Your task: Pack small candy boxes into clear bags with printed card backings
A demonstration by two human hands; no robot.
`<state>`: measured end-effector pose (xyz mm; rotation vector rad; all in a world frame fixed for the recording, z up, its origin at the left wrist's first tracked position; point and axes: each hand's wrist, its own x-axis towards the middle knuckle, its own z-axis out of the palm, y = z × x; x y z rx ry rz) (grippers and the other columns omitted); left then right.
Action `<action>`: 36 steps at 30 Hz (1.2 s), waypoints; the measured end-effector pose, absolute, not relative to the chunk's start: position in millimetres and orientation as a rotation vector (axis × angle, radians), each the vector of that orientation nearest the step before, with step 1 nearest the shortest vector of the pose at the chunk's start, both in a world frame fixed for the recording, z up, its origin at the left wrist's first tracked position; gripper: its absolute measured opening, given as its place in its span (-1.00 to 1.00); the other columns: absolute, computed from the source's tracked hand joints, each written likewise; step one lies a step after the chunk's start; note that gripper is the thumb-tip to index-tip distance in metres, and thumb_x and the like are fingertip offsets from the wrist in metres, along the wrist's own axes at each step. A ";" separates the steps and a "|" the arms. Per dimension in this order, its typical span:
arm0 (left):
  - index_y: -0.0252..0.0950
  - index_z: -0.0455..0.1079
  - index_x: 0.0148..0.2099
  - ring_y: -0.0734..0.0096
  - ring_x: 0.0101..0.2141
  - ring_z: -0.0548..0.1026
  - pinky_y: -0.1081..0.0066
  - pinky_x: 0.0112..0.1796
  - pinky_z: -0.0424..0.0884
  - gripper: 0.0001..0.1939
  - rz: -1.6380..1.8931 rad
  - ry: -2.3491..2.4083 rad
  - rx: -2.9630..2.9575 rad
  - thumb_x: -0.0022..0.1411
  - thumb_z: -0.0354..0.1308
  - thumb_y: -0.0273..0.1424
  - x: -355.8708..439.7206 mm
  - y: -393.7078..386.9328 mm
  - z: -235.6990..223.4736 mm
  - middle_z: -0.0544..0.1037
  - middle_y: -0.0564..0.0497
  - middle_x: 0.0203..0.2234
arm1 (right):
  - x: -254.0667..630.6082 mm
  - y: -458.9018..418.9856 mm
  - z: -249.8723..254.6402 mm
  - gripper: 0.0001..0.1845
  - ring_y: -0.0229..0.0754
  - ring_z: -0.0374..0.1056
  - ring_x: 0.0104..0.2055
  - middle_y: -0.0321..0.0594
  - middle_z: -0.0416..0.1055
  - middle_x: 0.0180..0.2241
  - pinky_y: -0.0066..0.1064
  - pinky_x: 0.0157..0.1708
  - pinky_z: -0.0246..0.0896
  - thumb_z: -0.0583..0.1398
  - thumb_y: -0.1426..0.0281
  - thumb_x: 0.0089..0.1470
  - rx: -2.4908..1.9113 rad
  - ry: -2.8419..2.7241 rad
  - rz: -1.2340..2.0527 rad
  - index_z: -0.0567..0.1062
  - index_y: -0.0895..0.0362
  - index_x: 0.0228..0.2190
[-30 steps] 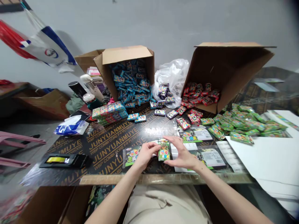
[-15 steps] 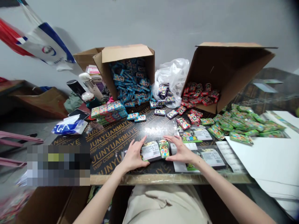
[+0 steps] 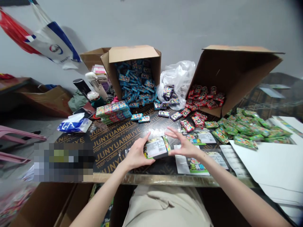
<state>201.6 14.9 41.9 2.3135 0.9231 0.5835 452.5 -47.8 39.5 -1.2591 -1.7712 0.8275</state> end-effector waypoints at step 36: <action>-0.35 0.51 -0.44 0.38 -0.52 0.46 0.43 -0.43 0.37 -0.76 0.812 0.923 1.633 -0.23 0.34 -0.33 249.8 22.8 93.4 0.55 -0.02 -0.57 | 432.4 -44.8 73.7 -0.81 -0.24 0.37 -0.45 -0.29 0.50 -0.50 -0.40 -0.39 0.27 0.27 0.28 -0.15 -1.216 -1.173 0.929 0.56 0.14 -0.48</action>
